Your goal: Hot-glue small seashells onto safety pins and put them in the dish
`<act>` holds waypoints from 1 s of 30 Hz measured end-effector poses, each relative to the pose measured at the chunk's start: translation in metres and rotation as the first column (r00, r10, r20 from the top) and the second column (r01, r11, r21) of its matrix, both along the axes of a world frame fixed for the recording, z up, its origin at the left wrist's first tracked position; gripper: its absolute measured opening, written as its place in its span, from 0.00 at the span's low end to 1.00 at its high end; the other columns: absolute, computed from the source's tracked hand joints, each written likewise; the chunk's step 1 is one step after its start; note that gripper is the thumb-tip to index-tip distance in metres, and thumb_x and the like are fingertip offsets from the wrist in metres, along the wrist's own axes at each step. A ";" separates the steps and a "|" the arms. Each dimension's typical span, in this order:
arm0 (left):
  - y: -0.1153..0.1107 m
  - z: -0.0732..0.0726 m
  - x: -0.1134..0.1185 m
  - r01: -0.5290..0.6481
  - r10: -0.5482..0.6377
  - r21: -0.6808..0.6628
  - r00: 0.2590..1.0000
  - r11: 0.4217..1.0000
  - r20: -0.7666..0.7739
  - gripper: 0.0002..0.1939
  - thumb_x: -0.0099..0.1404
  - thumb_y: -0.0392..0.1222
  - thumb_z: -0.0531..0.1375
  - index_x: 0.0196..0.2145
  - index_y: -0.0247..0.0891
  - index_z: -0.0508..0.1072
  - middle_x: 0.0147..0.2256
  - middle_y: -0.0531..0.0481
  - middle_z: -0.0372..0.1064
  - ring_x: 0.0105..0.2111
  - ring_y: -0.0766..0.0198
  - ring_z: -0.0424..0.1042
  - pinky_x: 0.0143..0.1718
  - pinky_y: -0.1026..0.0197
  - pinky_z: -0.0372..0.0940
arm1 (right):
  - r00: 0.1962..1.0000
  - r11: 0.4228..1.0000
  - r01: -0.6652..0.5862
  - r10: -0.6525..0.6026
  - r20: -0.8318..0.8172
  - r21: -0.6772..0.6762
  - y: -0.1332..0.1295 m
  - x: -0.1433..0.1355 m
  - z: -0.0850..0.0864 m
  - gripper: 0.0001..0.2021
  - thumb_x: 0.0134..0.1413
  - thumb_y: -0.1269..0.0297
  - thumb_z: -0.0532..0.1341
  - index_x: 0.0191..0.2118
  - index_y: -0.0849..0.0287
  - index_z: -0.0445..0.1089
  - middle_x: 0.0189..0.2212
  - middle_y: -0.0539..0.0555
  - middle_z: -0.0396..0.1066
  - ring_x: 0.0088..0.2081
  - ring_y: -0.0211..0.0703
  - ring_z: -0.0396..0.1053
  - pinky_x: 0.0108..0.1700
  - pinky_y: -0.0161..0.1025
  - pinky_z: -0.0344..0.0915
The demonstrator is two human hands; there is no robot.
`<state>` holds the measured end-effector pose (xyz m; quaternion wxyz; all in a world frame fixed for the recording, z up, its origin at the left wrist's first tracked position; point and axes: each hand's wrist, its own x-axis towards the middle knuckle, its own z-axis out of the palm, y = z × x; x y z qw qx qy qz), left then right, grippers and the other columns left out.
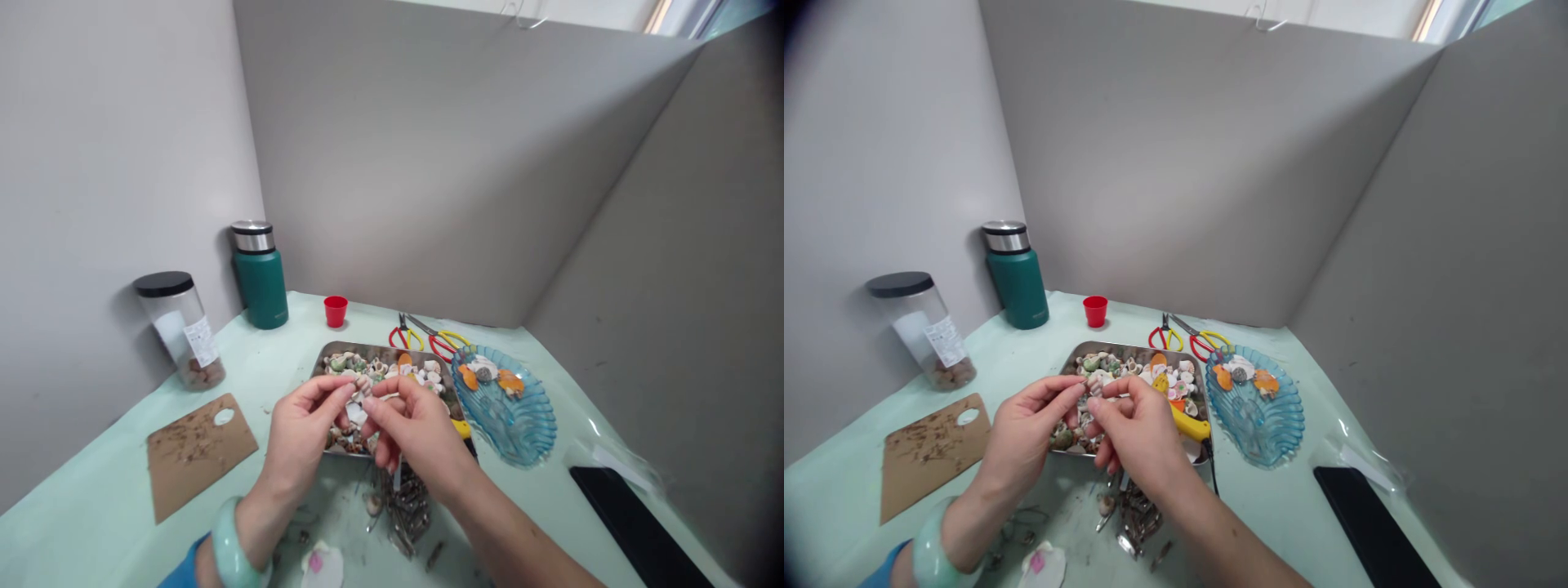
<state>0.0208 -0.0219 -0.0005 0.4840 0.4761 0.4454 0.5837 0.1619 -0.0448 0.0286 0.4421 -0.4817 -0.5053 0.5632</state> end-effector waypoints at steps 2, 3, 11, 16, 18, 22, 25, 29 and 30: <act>0.000 0.000 0.000 -0.004 0.004 0.004 1.000 1.000 0.004 0.08 0.52 0.43 0.64 0.31 0.38 0.77 0.16 0.57 0.65 0.19 0.71 0.62 0.22 0.70 0.58 | 1.000 1.000 -0.002 0.002 -0.009 0.003 0.001 0.000 -0.002 0.11 0.49 0.59 0.60 0.35 0.58 0.60 0.21 0.46 0.69 0.13 0.31 0.62 0.13 0.26 0.56; -0.001 0.000 0.000 -0.005 0.005 0.006 1.000 1.000 0.004 0.08 0.52 0.43 0.64 0.31 0.38 0.77 0.16 0.57 0.65 0.19 0.71 0.62 0.22 0.70 0.58 | 1.000 1.000 -0.003 0.003 -0.015 0.003 0.001 0.000 -0.002 0.11 0.49 0.60 0.60 0.35 0.58 0.60 0.21 0.46 0.69 0.13 0.30 0.62 0.13 0.27 0.56; 0.000 -0.002 0.000 0.020 -0.020 0.004 0.999 1.000 0.041 0.08 0.51 0.41 0.65 0.30 0.37 0.76 0.18 0.56 0.66 0.19 0.71 0.62 0.22 0.70 0.59 | 1.000 1.000 0.025 -0.025 0.007 0.011 0.000 -0.004 -0.003 0.09 0.49 0.61 0.59 0.34 0.59 0.59 0.20 0.46 0.69 0.12 0.31 0.62 0.13 0.27 0.55; -0.001 -0.003 0.002 0.103 -0.092 -0.052 0.981 0.993 0.170 0.08 0.53 0.41 0.64 0.32 0.36 0.75 0.15 0.57 0.63 0.18 0.72 0.61 0.22 0.69 0.59 | 0.992 0.995 0.083 -0.088 0.090 0.054 -0.002 -0.007 -0.002 0.07 0.50 0.63 0.58 0.31 0.58 0.59 0.20 0.46 0.69 0.13 0.31 0.63 0.14 0.27 0.54; -0.001 -0.003 0.003 0.135 -0.116 -0.075 0.969 0.988 0.218 0.09 0.54 0.41 0.63 0.32 0.35 0.74 0.15 0.57 0.63 0.18 0.72 0.61 0.22 0.69 0.59 | 0.984 0.991 0.104 -0.115 0.134 0.084 -0.003 -0.007 -0.002 0.06 0.50 0.64 0.58 0.30 0.58 0.59 0.21 0.47 0.69 0.13 0.31 0.63 0.14 0.27 0.54; -0.002 -0.001 0.004 0.155 -0.124 -0.102 0.957 0.983 0.261 0.09 0.53 0.41 0.64 0.32 0.34 0.74 0.15 0.57 0.63 0.18 0.72 0.61 0.22 0.68 0.59 | 0.974 0.985 0.116 -0.138 0.178 0.131 -0.005 -0.007 -0.002 0.05 0.50 0.65 0.57 0.29 0.58 0.59 0.21 0.47 0.70 0.13 0.31 0.63 0.14 0.27 0.55; -0.002 0.000 0.004 0.173 -0.132 -0.121 0.948 0.977 0.289 0.09 0.53 0.41 0.64 0.32 0.35 0.74 0.14 0.57 0.62 0.17 0.72 0.60 0.22 0.68 0.58 | 0.965 0.975 0.125 -0.163 0.204 0.186 -0.006 -0.008 -0.002 0.05 0.51 0.65 0.57 0.28 0.58 0.60 0.20 0.46 0.69 0.14 0.31 0.64 0.16 0.28 0.56; -0.003 0.001 0.003 0.171 -0.133 -0.122 0.953 0.978 0.274 0.10 0.53 0.42 0.64 0.33 0.34 0.74 0.14 0.57 0.62 0.17 0.72 0.59 0.21 0.69 0.57 | 0.935 0.951 0.129 -0.211 0.285 0.280 -0.006 -0.007 -0.002 0.05 0.51 0.66 0.57 0.27 0.59 0.61 0.18 0.46 0.67 0.16 0.32 0.65 0.20 0.29 0.60; -0.004 0.001 0.003 0.162 -0.128 -0.115 0.958 0.980 0.258 0.10 0.53 0.42 0.64 0.32 0.34 0.74 0.14 0.57 0.63 0.17 0.72 0.60 0.21 0.69 0.57 | 0.932 0.949 0.124 -0.212 0.294 0.289 -0.006 -0.007 -0.002 0.05 0.52 0.66 0.57 0.27 0.59 0.61 0.18 0.46 0.66 0.16 0.32 0.65 0.20 0.29 0.60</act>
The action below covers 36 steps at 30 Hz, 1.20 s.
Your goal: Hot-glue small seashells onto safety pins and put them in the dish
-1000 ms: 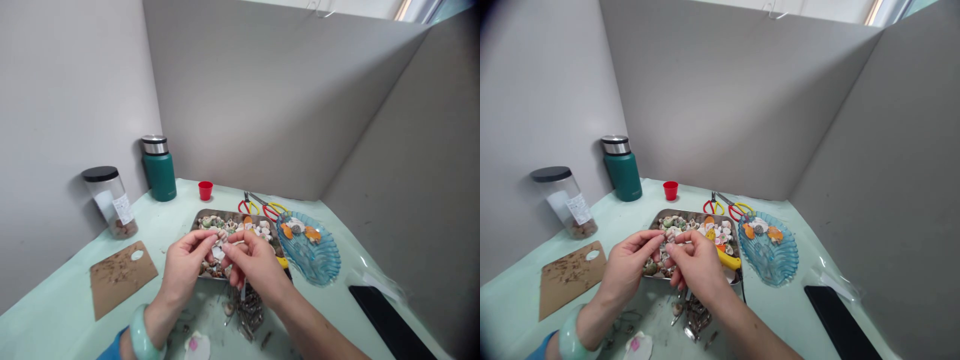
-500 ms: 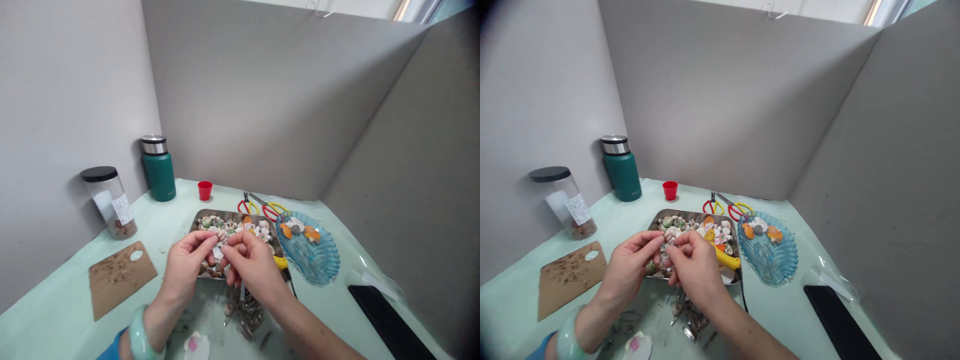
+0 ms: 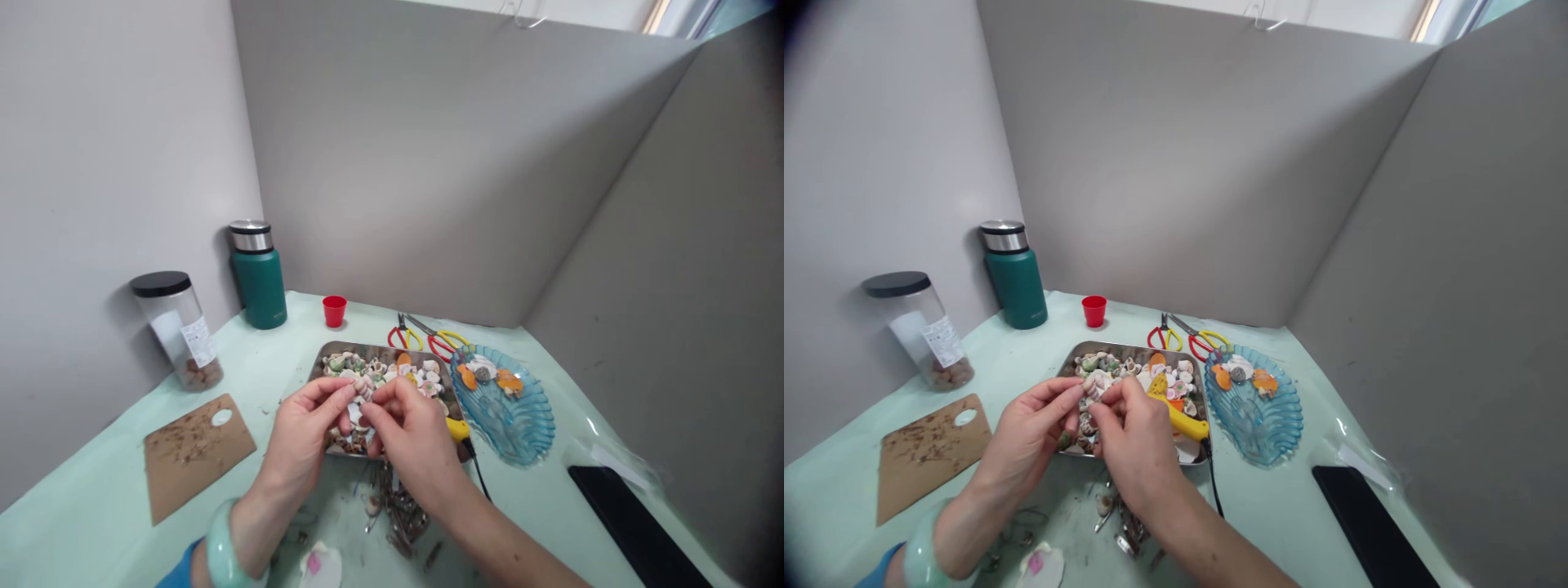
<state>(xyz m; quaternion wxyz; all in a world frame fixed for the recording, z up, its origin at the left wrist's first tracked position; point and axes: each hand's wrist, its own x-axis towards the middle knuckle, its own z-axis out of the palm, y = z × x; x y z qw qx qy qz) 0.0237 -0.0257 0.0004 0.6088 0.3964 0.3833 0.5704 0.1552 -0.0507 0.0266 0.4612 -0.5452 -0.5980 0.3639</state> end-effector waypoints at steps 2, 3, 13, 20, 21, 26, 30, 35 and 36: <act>-0.001 0.001 0.000 -0.020 0.021 0.024 0.999 1.000 -0.036 0.09 0.52 0.41 0.64 0.32 0.34 0.74 0.15 0.56 0.63 0.17 0.72 0.60 0.21 0.70 0.57 | 1.000 1.000 -0.024 0.024 -0.007 -0.004 0.000 0.001 0.000 0.05 0.53 0.65 0.56 0.28 0.58 0.61 0.20 0.47 0.67 0.17 0.33 0.66 0.20 0.29 0.60; -0.001 0.002 0.000 -0.026 0.028 0.035 0.998 0.999 -0.050 0.09 0.52 0.41 0.64 0.31 0.34 0.74 0.15 0.56 0.63 0.18 0.72 0.60 0.21 0.70 0.57 | 0.999 0.999 -0.042 0.041 -0.021 -0.011 0.000 0.001 -0.001 0.05 0.54 0.65 0.56 0.29 0.58 0.61 0.21 0.47 0.68 0.18 0.34 0.67 0.20 0.29 0.60; 0.000 0.005 0.001 -0.057 0.061 0.067 0.997 0.996 -0.053 0.08 0.52 0.40 0.65 0.30 0.35 0.74 0.16 0.57 0.64 0.18 0.73 0.61 0.21 0.70 0.57 | 0.988 0.997 -0.077 0.076 -0.133 -0.007 0.000 0.000 -0.005 0.06 0.55 0.62 0.55 0.31 0.57 0.60 0.25 0.49 0.70 0.19 0.34 0.68 0.20 0.30 0.61; -0.001 0.001 0.001 -0.043 0.046 0.050 0.998 0.998 -0.048 0.09 0.51 0.41 0.65 0.30 0.35 0.75 0.15 0.57 0.64 0.18 0.72 0.61 0.21 0.69 0.58 | 0.996 0.998 -0.060 0.058 -0.063 -0.027 0.001 0.001 -0.004 0.06 0.54 0.63 0.56 0.28 0.57 0.59 0.19 0.47 0.69 0.16 0.34 0.66 0.18 0.29 0.58; -0.001 0.001 0.001 -0.044 0.046 0.040 0.998 0.998 -0.044 0.09 0.51 0.41 0.65 0.30 0.35 0.75 0.15 0.57 0.64 0.18 0.72 0.61 0.22 0.69 0.59 | 0.997 0.998 -0.056 0.055 -0.056 -0.026 0.000 0.001 -0.004 0.07 0.54 0.63 0.56 0.28 0.57 0.59 0.20 0.47 0.69 0.16 0.34 0.66 0.18 0.30 0.58; 0.001 0.001 0.002 -0.049 0.050 0.016 0.998 0.999 -0.048 0.11 0.50 0.42 0.65 0.31 0.34 0.75 0.15 0.56 0.64 0.18 0.70 0.62 0.22 0.68 0.59 | 0.998 0.998 -0.055 0.055 -0.026 -0.019 0.001 0.002 -0.007 0.07 0.54 0.63 0.56 0.28 0.57 0.59 0.20 0.47 0.69 0.16 0.33 0.65 0.19 0.30 0.58; 0.001 0.000 0.002 -0.055 0.057 0.029 0.996 0.998 -0.065 0.10 0.51 0.42 0.65 0.31 0.34 0.75 0.14 0.56 0.63 0.18 0.70 0.62 0.21 0.68 0.58 | 0.998 0.998 -0.052 0.051 -0.031 -0.020 0.003 0.002 -0.011 0.06 0.54 0.62 0.56 0.28 0.57 0.60 0.20 0.47 0.69 0.16 0.33 0.66 0.19 0.30 0.58; 0.000 0.002 0.002 -0.059 0.062 0.044 0.997 0.997 -0.055 0.09 0.51 0.41 0.65 0.30 0.35 0.75 0.15 0.57 0.64 0.18 0.72 0.61 0.21 0.70 0.57 | 0.994 0.996 -0.059 0.053 -0.100 -0.061 0.004 0.000 -0.007 0.06 0.51 0.62 0.58 0.29 0.58 0.61 0.20 0.47 0.68 0.18 0.35 0.67 0.21 0.30 0.62; 0.000 0.003 0.002 -0.062 0.064 0.049 0.997 0.997 -0.047 0.08 0.51 0.41 0.65 0.30 0.35 0.75 0.16 0.57 0.64 0.18 0.72 0.61 0.21 0.70 0.57 | 0.992 0.996 -0.064 0.056 -0.115 -0.068 0.004 0.000 -0.006 0.06 0.50 0.62 0.59 0.30 0.58 0.62 0.21 0.47 0.68 0.18 0.35 0.67 0.21 0.30 0.62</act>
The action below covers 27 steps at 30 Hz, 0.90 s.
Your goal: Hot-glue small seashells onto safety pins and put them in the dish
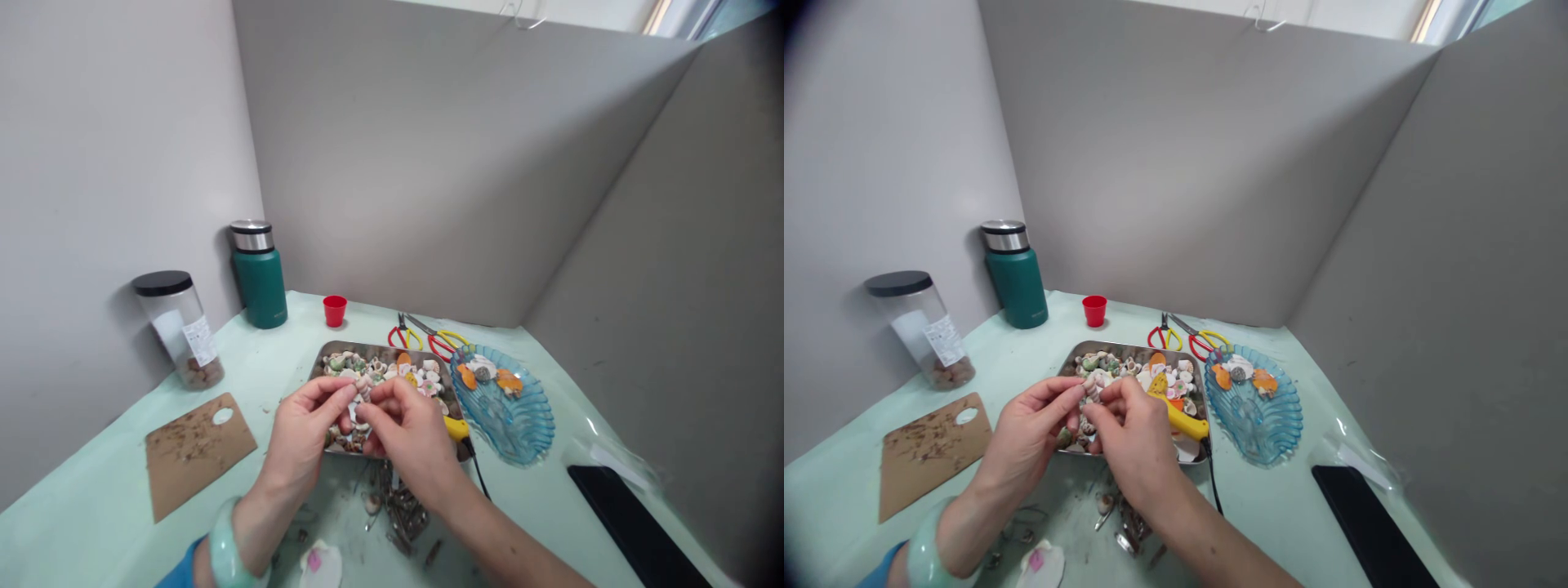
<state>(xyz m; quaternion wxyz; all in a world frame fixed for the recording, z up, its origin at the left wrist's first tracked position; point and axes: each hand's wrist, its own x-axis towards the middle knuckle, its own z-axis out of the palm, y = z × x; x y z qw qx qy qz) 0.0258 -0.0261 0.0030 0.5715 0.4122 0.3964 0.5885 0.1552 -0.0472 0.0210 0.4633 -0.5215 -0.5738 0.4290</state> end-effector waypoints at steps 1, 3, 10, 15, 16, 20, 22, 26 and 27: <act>0.000 0.000 0.000 -0.001 0.001 0.004 1.000 1.000 0.007 0.08 0.51 0.40 0.65 0.30 0.35 0.75 0.16 0.57 0.64 0.18 0.73 0.61 0.21 0.70 0.57 | 1.000 1.000 -0.004 0.004 -0.012 -0.004 0.000 0.000 0.001 0.06 0.50 0.62 0.59 0.30 0.58 0.62 0.21 0.47 0.69 0.18 0.35 0.67 0.21 0.31 0.63; 0.000 0.001 0.000 0.000 0.000 0.006 1.000 1.000 0.014 0.08 0.51 0.40 0.65 0.30 0.35 0.75 0.16 0.57 0.64 0.18 0.73 0.60 0.21 0.71 0.57 | 1.000 1.000 -0.009 0.009 -0.025 -0.008 -0.001 0.000 0.002 0.06 0.50 0.62 0.59 0.31 0.57 0.62 0.22 0.48 0.69 0.18 0.34 0.67 0.21 0.31 0.64; 0.001 0.001 -0.001 0.000 0.000 0.009 1.000 1.000 0.031 0.08 0.52 0.40 0.65 0.30 0.35 0.75 0.16 0.57 0.64 0.18 0.73 0.60 0.22 0.71 0.58 | 0.998 1.000 -0.012 0.012 -0.060 -0.006 -0.004 0.000 0.004 0.05 0.51 0.63 0.59 0.29 0.58 0.63 0.24 0.48 0.69 0.20 0.34 0.68 0.23 0.31 0.65; 0.001 0.003 -0.001 -0.009 0.009 -0.003 0.999 1.000 0.033 0.11 0.51 0.42 0.65 0.32 0.34 0.75 0.15 0.56 0.63 0.17 0.71 0.60 0.21 0.69 0.58 | 0.974 0.992 -0.115 0.104 -0.201 -0.045 -0.003 0.001 0.005 0.07 0.54 0.61 0.56 0.33 0.59 0.65 0.27 0.49 0.68 0.23 0.34 0.69 0.25 0.32 0.67; 0.001 0.003 -0.001 -0.007 0.007 -0.008 0.999 1.000 0.040 0.12 0.51 0.42 0.65 0.32 0.33 0.75 0.15 0.56 0.63 0.17 0.71 0.60 0.21 0.68 0.58 | 0.965 0.988 -0.139 0.121 -0.231 -0.062 -0.003 0.001 0.006 0.08 0.54 0.61 0.56 0.33 0.60 0.65 0.27 0.49 0.69 0.22 0.34 0.69 0.25 0.32 0.67; 0.001 0.005 -0.001 0.009 -0.005 -0.038 0.995 0.999 0.102 0.13 0.51 0.43 0.65 0.32 0.33 0.74 0.15 0.57 0.63 0.17 0.71 0.61 0.20 0.68 0.58 | 0.936 0.971 -0.208 0.164 -0.311 -0.114 -0.004 0.000 0.011 0.06 0.50 0.63 0.58 0.33 0.61 0.66 0.28 0.50 0.70 0.22 0.33 0.68 0.26 0.32 0.67; 0.001 0.005 -0.001 0.022 -0.015 -0.049 0.991 0.999 0.137 0.12 0.51 0.42 0.65 0.32 0.33 0.74 0.14 0.57 0.62 0.16 0.71 0.61 0.20 0.68 0.58 | 0.931 0.968 -0.216 0.165 -0.327 -0.128 -0.005 0.000 0.013 0.06 0.48 0.65 0.59 0.31 0.62 0.66 0.27 0.50 0.70 0.22 0.33 0.68 0.27 0.33 0.68; 0.001 0.004 -0.001 0.057 -0.048 -0.045 0.985 0.997 0.165 0.11 0.52 0.41 0.65 0.32 0.34 0.73 0.14 0.58 0.62 0.16 0.70 0.62 0.20 0.68 0.59 | 0.950 0.974 -0.178 0.132 -0.284 -0.141 -0.006 -0.002 0.011 0.05 0.49 0.64 0.59 0.29 0.61 0.63 0.22 0.48 0.68 0.19 0.32 0.66 0.23 0.31 0.65; 0.002 0.004 -0.001 0.053 -0.046 -0.044 0.986 0.998 0.163 0.11 0.52 0.41 0.65 0.33 0.34 0.73 0.14 0.57 0.62 0.16 0.71 0.62 0.21 0.68 0.59 | 0.962 0.979 -0.152 0.115 -0.248 -0.135 -0.007 -0.002 0.009 0.05 0.50 0.64 0.58 0.29 0.60 0.62 0.22 0.47 0.67 0.17 0.31 0.64 0.21 0.30 0.63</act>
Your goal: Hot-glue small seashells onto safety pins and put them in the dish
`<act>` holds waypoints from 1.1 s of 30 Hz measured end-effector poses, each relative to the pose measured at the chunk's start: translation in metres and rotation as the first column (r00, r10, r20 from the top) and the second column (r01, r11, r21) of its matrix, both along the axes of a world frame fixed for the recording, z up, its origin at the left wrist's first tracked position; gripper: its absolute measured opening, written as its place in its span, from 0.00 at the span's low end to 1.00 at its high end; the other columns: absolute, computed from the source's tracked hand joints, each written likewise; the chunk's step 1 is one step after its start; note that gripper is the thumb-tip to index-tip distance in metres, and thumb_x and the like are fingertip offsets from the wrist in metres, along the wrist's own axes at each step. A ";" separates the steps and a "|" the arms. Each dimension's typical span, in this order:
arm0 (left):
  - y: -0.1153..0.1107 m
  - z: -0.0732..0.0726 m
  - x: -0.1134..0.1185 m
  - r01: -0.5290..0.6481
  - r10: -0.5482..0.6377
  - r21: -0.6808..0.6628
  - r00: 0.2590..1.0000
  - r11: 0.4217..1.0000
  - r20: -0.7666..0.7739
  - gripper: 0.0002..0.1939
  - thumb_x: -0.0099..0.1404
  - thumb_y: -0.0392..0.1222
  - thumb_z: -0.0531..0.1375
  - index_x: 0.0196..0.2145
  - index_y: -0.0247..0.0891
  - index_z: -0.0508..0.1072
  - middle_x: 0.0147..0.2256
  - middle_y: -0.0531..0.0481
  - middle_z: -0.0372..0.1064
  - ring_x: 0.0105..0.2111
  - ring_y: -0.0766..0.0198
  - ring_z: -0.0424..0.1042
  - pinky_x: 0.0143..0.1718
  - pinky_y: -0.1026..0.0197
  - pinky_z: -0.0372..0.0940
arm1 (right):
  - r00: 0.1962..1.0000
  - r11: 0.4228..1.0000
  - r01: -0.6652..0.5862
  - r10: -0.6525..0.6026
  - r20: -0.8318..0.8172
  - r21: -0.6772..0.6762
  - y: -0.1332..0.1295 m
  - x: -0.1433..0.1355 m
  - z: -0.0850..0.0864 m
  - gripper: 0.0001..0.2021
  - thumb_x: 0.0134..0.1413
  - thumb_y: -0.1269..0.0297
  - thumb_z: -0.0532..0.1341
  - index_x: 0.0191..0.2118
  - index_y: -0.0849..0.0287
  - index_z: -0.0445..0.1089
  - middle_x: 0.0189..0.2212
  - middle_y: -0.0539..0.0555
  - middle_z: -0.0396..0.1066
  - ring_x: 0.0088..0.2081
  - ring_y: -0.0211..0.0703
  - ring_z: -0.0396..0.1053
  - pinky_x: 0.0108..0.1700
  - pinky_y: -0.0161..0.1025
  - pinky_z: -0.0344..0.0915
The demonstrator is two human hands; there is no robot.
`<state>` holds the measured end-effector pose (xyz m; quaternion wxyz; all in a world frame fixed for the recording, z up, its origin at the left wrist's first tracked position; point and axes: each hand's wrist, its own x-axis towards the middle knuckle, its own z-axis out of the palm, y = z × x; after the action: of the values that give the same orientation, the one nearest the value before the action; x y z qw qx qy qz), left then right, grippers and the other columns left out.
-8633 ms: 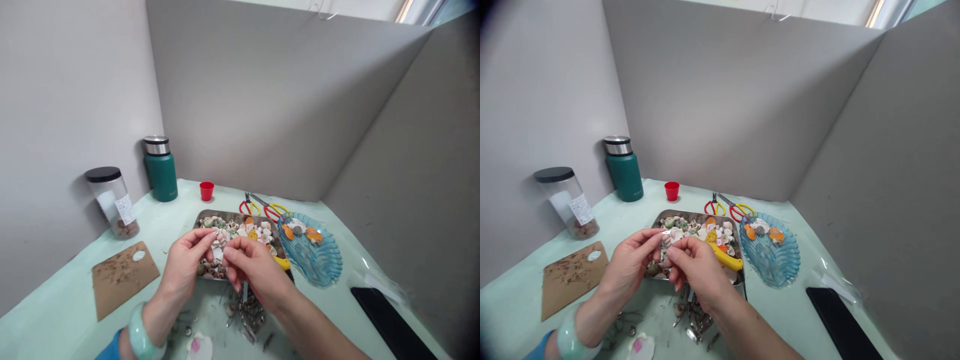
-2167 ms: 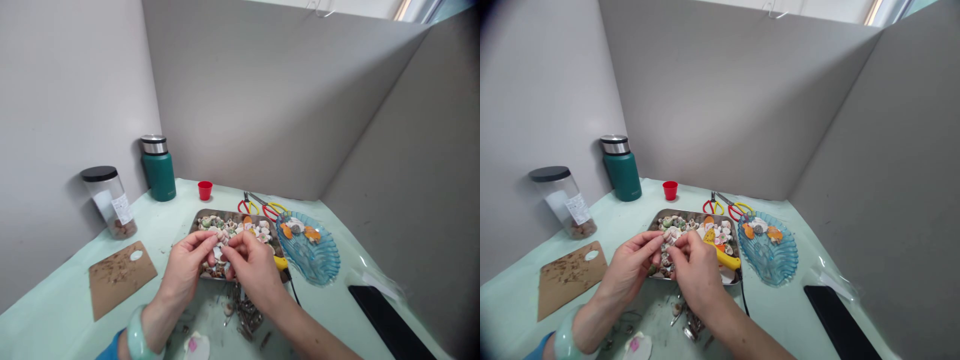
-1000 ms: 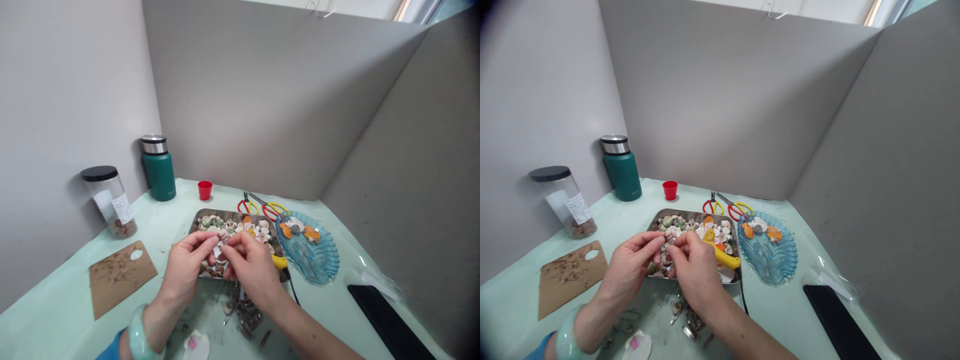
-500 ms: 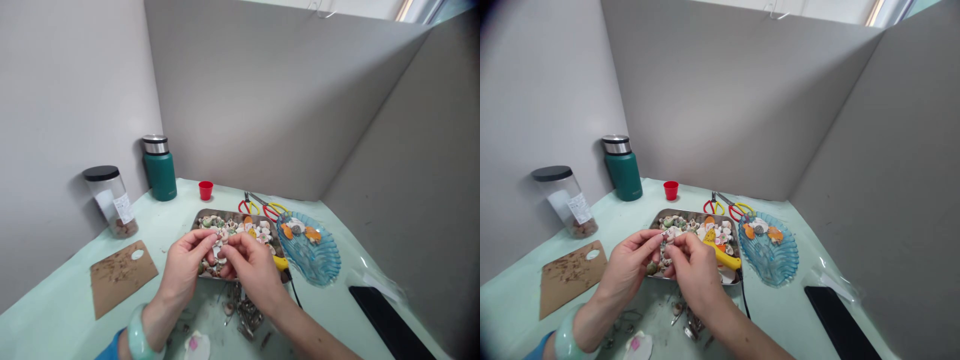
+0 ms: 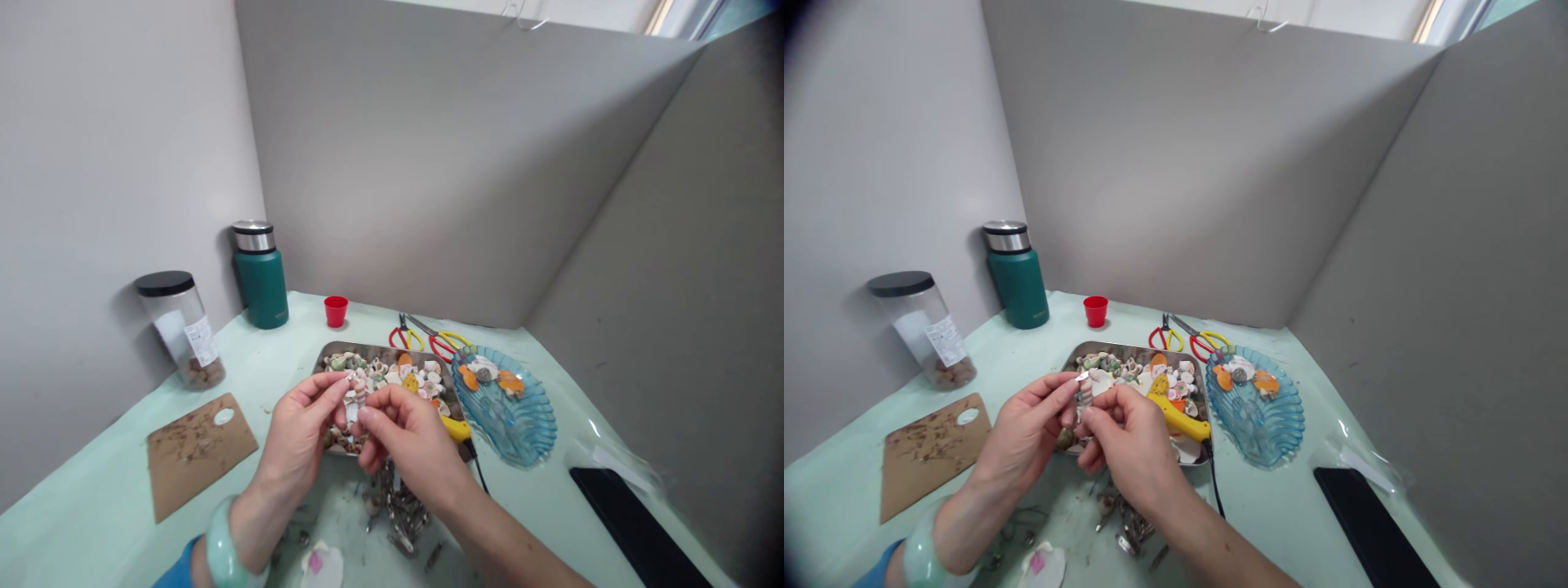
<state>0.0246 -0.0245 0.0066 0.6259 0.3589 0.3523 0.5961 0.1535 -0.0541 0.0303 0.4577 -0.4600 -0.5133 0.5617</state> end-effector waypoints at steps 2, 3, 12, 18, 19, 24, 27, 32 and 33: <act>0.000 -0.001 0.000 -0.016 0.016 0.003 1.000 1.000 -0.021 0.11 0.51 0.41 0.65 0.32 0.34 0.73 0.15 0.57 0.63 0.16 0.72 0.61 0.21 0.68 0.58 | 0.994 0.997 0.049 -0.055 0.095 0.067 -0.001 0.000 -0.002 0.05 0.52 0.64 0.57 0.29 0.59 0.62 0.20 0.45 0.66 0.16 0.30 0.63 0.20 0.29 0.60; 0.000 -0.001 0.000 -0.024 0.024 0.008 0.999 1.000 -0.040 0.11 0.51 0.41 0.65 0.32 0.33 0.74 0.15 0.57 0.63 0.17 0.72 0.60 0.21 0.69 0.58 | 0.986 0.990 0.073 -0.089 0.143 0.119 -0.001 0.001 -0.002 0.05 0.52 0.64 0.57 0.29 0.59 0.62 0.19 0.45 0.65 0.17 0.31 0.63 0.20 0.29 0.60; -0.002 -0.002 0.001 -0.030 0.033 0.025 0.992 0.999 -0.120 0.08 0.51 0.40 0.65 0.29 0.34 0.75 0.15 0.57 0.64 0.17 0.74 0.60 0.21 0.71 0.56 | 0.906 0.943 0.139 -0.244 0.345 0.302 -0.002 0.001 -0.003 0.06 0.53 0.63 0.57 0.29 0.58 0.63 0.19 0.46 0.66 0.17 0.33 0.63 0.21 0.30 0.58; 0.000 -0.006 0.001 -0.031 0.034 0.024 0.990 0.999 -0.138 0.08 0.51 0.40 0.65 0.29 0.35 0.75 0.14 0.57 0.64 0.17 0.74 0.60 0.21 0.71 0.56 | 0.856 0.913 0.112 -0.289 0.429 0.391 -0.003 0.002 -0.007 0.06 0.54 0.65 0.56 0.28 0.58 0.63 0.19 0.46 0.65 0.20 0.33 0.62 0.24 0.31 0.57; 0.000 -0.006 0.001 -0.033 0.036 0.024 0.989 0.999 -0.145 0.08 0.51 0.40 0.65 0.29 0.35 0.75 0.14 0.57 0.64 0.17 0.74 0.60 0.21 0.71 0.56 | 0.852 0.911 0.110 -0.293 0.434 0.398 -0.002 0.002 -0.008 0.06 0.54 0.66 0.56 0.28 0.58 0.63 0.19 0.46 0.64 0.21 0.33 0.62 0.24 0.31 0.57; -0.001 -0.005 0.001 -0.045 0.049 0.028 0.986 0.999 -0.159 0.08 0.50 0.40 0.65 0.29 0.34 0.75 0.14 0.57 0.63 0.17 0.73 0.60 0.21 0.71 0.56 | 0.836 0.896 0.100 -0.312 0.452 0.433 -0.001 0.001 -0.009 0.06 0.55 0.67 0.55 0.27 0.58 0.63 0.21 0.47 0.65 0.22 0.33 0.61 0.25 0.30 0.56; -0.002 -0.005 0.000 -0.050 0.053 0.021 0.985 0.999 -0.162 0.08 0.50 0.40 0.66 0.29 0.34 0.75 0.14 0.57 0.63 0.17 0.74 0.60 0.21 0.71 0.56 | 0.826 0.887 0.091 -0.322 0.463 0.453 -0.001 0.001 -0.010 0.06 0.55 0.67 0.55 0.27 0.58 0.63 0.21 0.47 0.65 0.22 0.33 0.60 0.25 0.30 0.55; 0.000 -0.006 -0.001 -0.048 0.053 0.032 0.982 0.998 -0.181 0.08 0.50 0.40 0.66 0.29 0.34 0.76 0.14 0.57 0.64 0.17 0.74 0.61 0.21 0.71 0.56 | 0.820 0.880 0.095 -0.335 0.464 0.466 -0.001 0.001 -0.012 0.07 0.55 0.68 0.56 0.27 0.59 0.62 0.21 0.47 0.65 0.21 0.33 0.60 0.25 0.30 0.55; 0.000 -0.007 -0.001 -0.046 0.052 0.035 0.981 0.998 -0.185 0.08 0.50 0.40 0.66 0.29 0.34 0.75 0.15 0.57 0.64 0.17 0.74 0.61 0.21 0.71 0.56 | 0.822 0.879 0.098 -0.336 0.461 0.466 -0.001 0.001 -0.012 0.06 0.55 0.67 0.55 0.27 0.59 0.62 0.21 0.47 0.65 0.22 0.33 0.60 0.25 0.30 0.55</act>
<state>0.0235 -0.0244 0.0001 0.5698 0.4136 0.4089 0.5805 0.1548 -0.0551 0.0180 0.4494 -0.5429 -0.6707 0.2311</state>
